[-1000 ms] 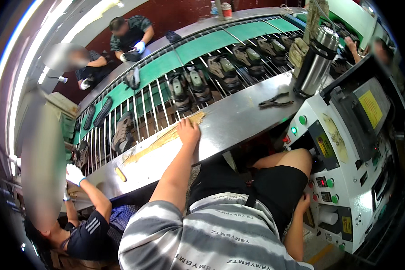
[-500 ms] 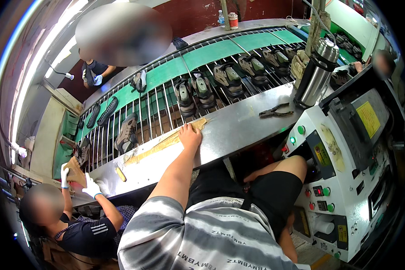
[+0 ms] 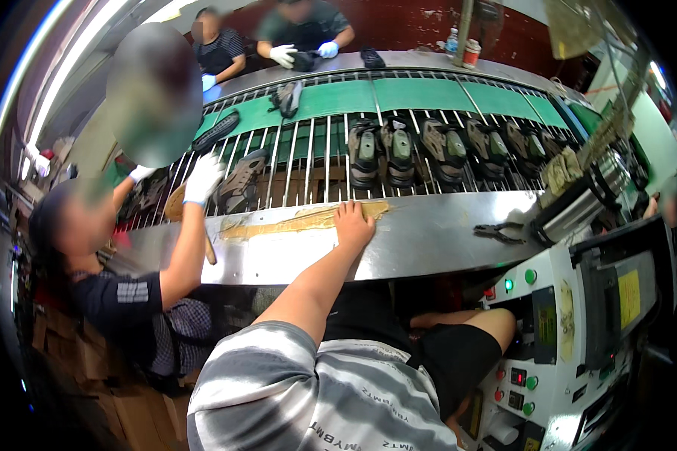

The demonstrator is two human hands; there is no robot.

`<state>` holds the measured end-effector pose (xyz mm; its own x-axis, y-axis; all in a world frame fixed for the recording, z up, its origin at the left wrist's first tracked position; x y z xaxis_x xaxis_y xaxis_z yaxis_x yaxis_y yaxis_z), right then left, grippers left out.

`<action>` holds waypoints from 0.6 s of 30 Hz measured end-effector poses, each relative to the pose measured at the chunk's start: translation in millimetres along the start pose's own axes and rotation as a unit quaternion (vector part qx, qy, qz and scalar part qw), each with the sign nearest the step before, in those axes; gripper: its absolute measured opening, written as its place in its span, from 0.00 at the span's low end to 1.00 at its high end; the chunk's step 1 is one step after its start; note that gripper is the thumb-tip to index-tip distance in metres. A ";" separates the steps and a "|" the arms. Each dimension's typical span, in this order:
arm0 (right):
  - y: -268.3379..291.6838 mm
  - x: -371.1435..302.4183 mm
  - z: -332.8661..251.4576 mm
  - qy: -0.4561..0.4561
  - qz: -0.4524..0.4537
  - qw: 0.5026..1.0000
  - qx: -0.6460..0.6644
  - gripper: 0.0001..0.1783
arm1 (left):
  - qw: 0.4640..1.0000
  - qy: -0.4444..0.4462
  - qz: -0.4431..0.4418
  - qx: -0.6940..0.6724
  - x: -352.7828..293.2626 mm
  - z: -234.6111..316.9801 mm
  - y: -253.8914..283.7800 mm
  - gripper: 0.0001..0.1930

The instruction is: The person takes a shoe from a conveyor belt, places it into a pressing machine, presses a button to activate the press, and places the shoe back onto the conveyor belt.

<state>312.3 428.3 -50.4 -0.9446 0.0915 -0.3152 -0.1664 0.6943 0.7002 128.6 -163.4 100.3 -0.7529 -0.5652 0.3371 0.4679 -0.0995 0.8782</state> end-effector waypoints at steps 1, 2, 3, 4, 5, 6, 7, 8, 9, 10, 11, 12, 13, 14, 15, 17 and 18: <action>-2.7 1.2 -2.2 -0.001 -0.007 1.000 -0.001 0.24 | 1.000 0.008 -0.015 -0.004 -0.4 2.9 5.3 0.23; -4.6 5.3 -4.8 -0.002 -0.014 1.000 -0.005 0.23 | 1.000 0.009 -0.021 -0.005 1.5 4.2 6.9 0.23; -6.6 8.5 -7.6 -0.001 -0.024 1.000 -0.010 0.23 | 1.000 0.014 -0.027 -0.004 1.4 2.0 7.0 0.23; -8.8 12.4 -10.2 0.002 -0.032 0.999 -0.012 0.23 | 0.999 0.016 -0.026 -0.011 2.3 0.1 4.6 0.23; -10.9 15.8 -12.5 0.003 -0.042 0.999 -0.017 0.23 | 0.999 0.019 -0.030 -0.012 1.0 -1.9 4.9 0.23; -12.4 19.2 -15.0 0.004 -0.049 0.999 -0.021 0.22 | 0.999 0.020 -0.033 -0.015 1.5 0.4 8.2 0.23; -15.0 22.6 -17.7 0.006 -0.055 0.998 -0.025 0.22 | 0.999 0.021 -0.036 -0.019 1.5 0.9 9.3 0.23; -16.7 26.2 -20.1 0.009 -0.060 0.998 -0.028 0.22 | 1.000 0.008 -0.008 -0.014 0.5 -2.9 4.3 0.24; -15.7 27.7 -19.6 0.007 -0.066 0.997 -0.037 0.22 | 1.000 0.011 -0.010 -0.018 0.1 -3.1 4.0 0.24; -17.1 29.6 -19.8 0.008 -0.071 0.997 -0.039 0.22 | 1.000 0.013 -0.011 -0.023 0.0 -2.3 5.2 0.24; -18.5 33.6 -20.3 0.009 -0.073 0.996 -0.040 0.21 | 0.999 0.014 -0.013 -0.029 0.0 -2.2 6.3 0.24; -23.3 34.7 -25.2 0.013 -0.076 0.996 -0.037 0.21 | 0.999 0.018 -0.023 -0.030 0.0 -3.6 6.8 0.25; -23.0 35.0 -24.5 0.013 -0.078 0.996 -0.038 0.21 | 0.999 0.019 -0.018 -0.030 -0.5 -5.1 6.0 0.25; -21.2 35.4 -25.2 0.013 -0.080 0.996 -0.040 0.21 | 0.999 0.019 -0.014 -0.031 -1.1 -6.1 4.9 0.25; -21.5 36.4 -26.1 0.015 -0.083 0.996 -0.040 0.21 | 0.999 0.017 -0.010 -0.030 -1.0 -7.6 4.7 0.25; -24.2 35.9 -26.9 0.010 -0.084 0.996 -0.041 0.20 | 0.999 0.018 -0.011 -0.039 -1.7 -9.6 5.3 0.25; -26.3 36.8 -28.6 0.009 -0.084 0.996 -0.041 0.20 | 0.999 0.016 -0.011 -0.045 -0.6 -9.2 5.0 0.25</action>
<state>273.9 393.0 -62.1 -0.9066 -0.0338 -0.4207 -0.3438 0.6373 0.6897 135.7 -171.1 101.4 -0.7485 -0.5884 0.3058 0.4921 -0.1837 0.8509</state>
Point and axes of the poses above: each hand's wrist, its own x-axis towards the middle knuckle, its own y-axis out of the back of the hand, z = x × y, the point moved 2 cm from there along x, towards the middle knuckle, and after that the axes turned 11 degrees about -z, right-handed, at the moved point
